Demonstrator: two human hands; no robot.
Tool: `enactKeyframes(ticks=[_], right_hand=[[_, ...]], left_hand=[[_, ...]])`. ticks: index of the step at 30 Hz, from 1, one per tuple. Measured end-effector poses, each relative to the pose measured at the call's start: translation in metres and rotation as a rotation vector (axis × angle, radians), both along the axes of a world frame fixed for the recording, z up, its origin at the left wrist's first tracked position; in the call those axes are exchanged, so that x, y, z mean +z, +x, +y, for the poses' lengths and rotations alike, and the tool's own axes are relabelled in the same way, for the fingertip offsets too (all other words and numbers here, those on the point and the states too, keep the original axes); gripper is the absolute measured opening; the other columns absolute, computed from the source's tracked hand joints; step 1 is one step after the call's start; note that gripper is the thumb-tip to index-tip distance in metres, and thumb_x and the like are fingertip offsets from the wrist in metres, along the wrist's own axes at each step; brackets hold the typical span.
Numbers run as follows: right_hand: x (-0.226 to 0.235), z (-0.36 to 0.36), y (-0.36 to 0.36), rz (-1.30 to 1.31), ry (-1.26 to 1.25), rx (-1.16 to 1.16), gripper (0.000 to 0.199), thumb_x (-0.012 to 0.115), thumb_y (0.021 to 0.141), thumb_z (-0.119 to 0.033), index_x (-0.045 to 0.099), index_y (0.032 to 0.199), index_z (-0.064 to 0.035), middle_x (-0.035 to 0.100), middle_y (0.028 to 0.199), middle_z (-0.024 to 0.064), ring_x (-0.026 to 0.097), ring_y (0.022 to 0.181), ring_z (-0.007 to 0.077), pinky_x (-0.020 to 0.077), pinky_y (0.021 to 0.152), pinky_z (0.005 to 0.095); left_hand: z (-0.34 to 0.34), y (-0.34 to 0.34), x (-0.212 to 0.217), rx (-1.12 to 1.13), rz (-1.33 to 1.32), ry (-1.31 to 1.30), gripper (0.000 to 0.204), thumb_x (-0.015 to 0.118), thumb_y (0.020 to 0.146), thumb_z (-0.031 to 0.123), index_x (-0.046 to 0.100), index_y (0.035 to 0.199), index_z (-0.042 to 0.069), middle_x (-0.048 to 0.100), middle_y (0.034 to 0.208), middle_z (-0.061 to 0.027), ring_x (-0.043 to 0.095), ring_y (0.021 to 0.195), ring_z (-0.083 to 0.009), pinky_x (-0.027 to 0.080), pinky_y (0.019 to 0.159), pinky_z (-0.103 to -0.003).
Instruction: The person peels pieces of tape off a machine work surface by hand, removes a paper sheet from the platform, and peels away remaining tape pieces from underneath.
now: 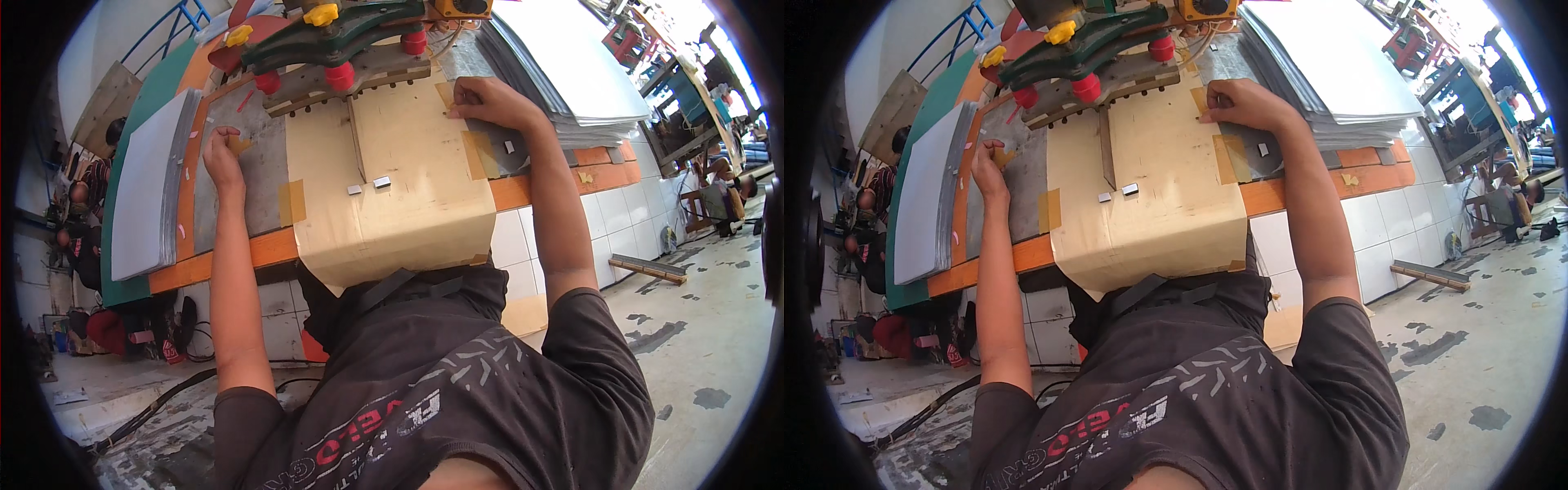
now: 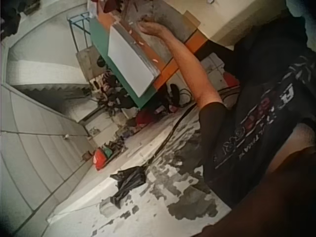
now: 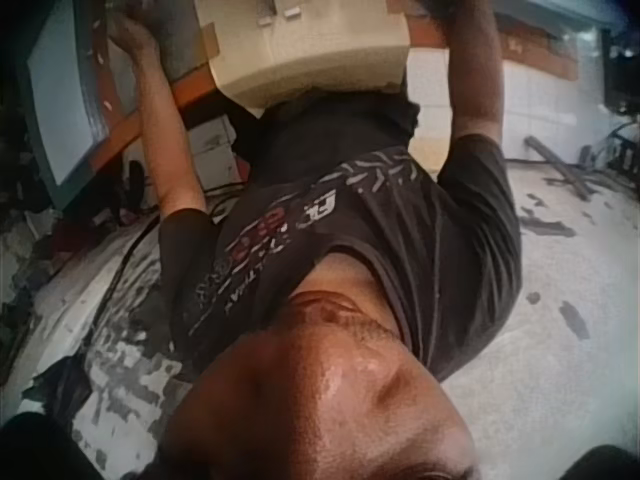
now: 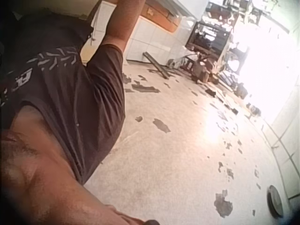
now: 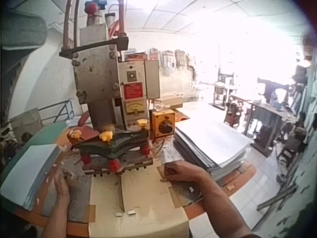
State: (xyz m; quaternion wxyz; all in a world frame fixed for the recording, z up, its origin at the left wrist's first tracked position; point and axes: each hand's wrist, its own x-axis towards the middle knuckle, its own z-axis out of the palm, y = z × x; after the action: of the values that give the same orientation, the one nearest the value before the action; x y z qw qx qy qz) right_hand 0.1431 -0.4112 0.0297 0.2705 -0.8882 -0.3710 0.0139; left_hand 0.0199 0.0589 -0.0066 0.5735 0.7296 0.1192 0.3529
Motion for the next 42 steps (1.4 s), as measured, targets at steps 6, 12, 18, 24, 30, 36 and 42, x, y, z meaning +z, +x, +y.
enactKeyframes(ticks=[6, 12, 18, 24, 30, 36, 42], right_hand=[[-0.010, 0.000, 0.006, 0.006, 0.052, 0.025, 0.028, 0.072, 0.093, -0.025, 0.063, 0.091, 0.0005, 0.064, 0.076, 0.0128, 0.058, 0.069, 0.0276, 0.0470, 0.067, 0.0406], [-0.017, -0.004, 0.013, -0.139, 0.079, -0.015, 0.025, 0.069, 0.093, -0.020, 0.062, 0.091, 0.0031, 0.064, 0.077, 0.0180, 0.061, 0.072, 0.0351, 0.0475, 0.069, 0.0423], [-0.018, -0.003, 0.016, -0.252, 0.045, -0.116, 0.024, 0.068, 0.092, -0.021, 0.063, 0.090, 0.0026, 0.066, 0.085, 0.0213, 0.064, 0.083, 0.0401, 0.0491, 0.073, 0.0460], [-0.025, -0.001, 0.024, -0.410, 0.084, -0.291, 0.022, 0.067, 0.092, -0.022, 0.062, 0.091, 0.0000, 0.067, 0.093, 0.0199, 0.064, 0.089, 0.0420, 0.0506, 0.077, 0.0496], [-0.027, -0.001, 0.032, -0.551, 0.203, -0.434, 0.019, 0.065, 0.093, -0.019, 0.059, 0.095, -0.0006, 0.064, 0.094, 0.0194, 0.064, 0.089, 0.0412, 0.0514, 0.077, 0.0502], [-0.020, 0.004, 0.026, -0.596, 0.286, -0.479, 0.018, 0.064, 0.095, -0.016, 0.058, 0.095, 0.0007, 0.064, 0.093, 0.0207, 0.064, 0.088, 0.0426, 0.0509, 0.076, 0.0507], [-0.006, 0.002, 0.025, -0.663, 0.493, -0.538, 0.018, 0.063, 0.096, -0.015, 0.056, 0.094, 0.0019, 0.063, 0.090, 0.0195, 0.064, 0.084, 0.0396, 0.0499, 0.074, 0.0479]], left_hand=[[0.002, -0.002, 0.001, 0.028, 0.016, 0.038, 0.033, 0.037, 0.100, 0.020, 0.063, 0.088, 0.004, 0.060, 0.090, -0.0040, 0.052, 0.082, -0.0143, 0.040, 0.074, -0.029], [0.001, -0.001, 0.002, 0.076, 0.047, 0.053, 0.033, 0.035, 0.098, 0.023, 0.063, 0.088, 0.008, 0.060, 0.088, -0.0034, 0.048, 0.076, -0.0129, 0.036, 0.062, -0.029], [0.003, -0.001, 0.001, 0.092, 0.053, 0.047, 0.031, 0.037, 0.097, 0.022, 0.063, 0.089, 0.007, 0.060, 0.086, -0.0041, 0.051, 0.075, -0.0136, 0.038, 0.063, -0.028], [0.001, 0.000, 0.004, 0.039, 0.016, -0.006, 0.030, 0.038, 0.098, 0.020, 0.062, 0.089, 0.005, 0.060, 0.087, -0.0059, 0.054, 0.077, -0.0143, 0.042, 0.067, -0.029], [0.008, 0.002, 0.000, 0.053, -0.008, 0.009, 0.032, 0.038, 0.099, 0.021, 0.062, 0.087, 0.005, 0.060, 0.087, -0.0056, 0.053, 0.078, -0.0143, 0.042, 0.069, -0.029], [0.007, 0.001, -0.001, 0.061, -0.040, 0.031, 0.034, 0.041, 0.101, 0.025, 0.064, 0.088, 0.004, 0.060, 0.089, -0.0047, 0.054, 0.084, -0.0155, 0.043, 0.076, -0.031], [0.003, 0.005, -0.002, 0.162, 0.071, 0.070, 0.028, 0.057, 0.099, 0.029, 0.064, 0.091, 0.002, 0.062, 0.094, -0.0053, 0.057, 0.091, -0.0157, 0.045, 0.081, -0.031]])
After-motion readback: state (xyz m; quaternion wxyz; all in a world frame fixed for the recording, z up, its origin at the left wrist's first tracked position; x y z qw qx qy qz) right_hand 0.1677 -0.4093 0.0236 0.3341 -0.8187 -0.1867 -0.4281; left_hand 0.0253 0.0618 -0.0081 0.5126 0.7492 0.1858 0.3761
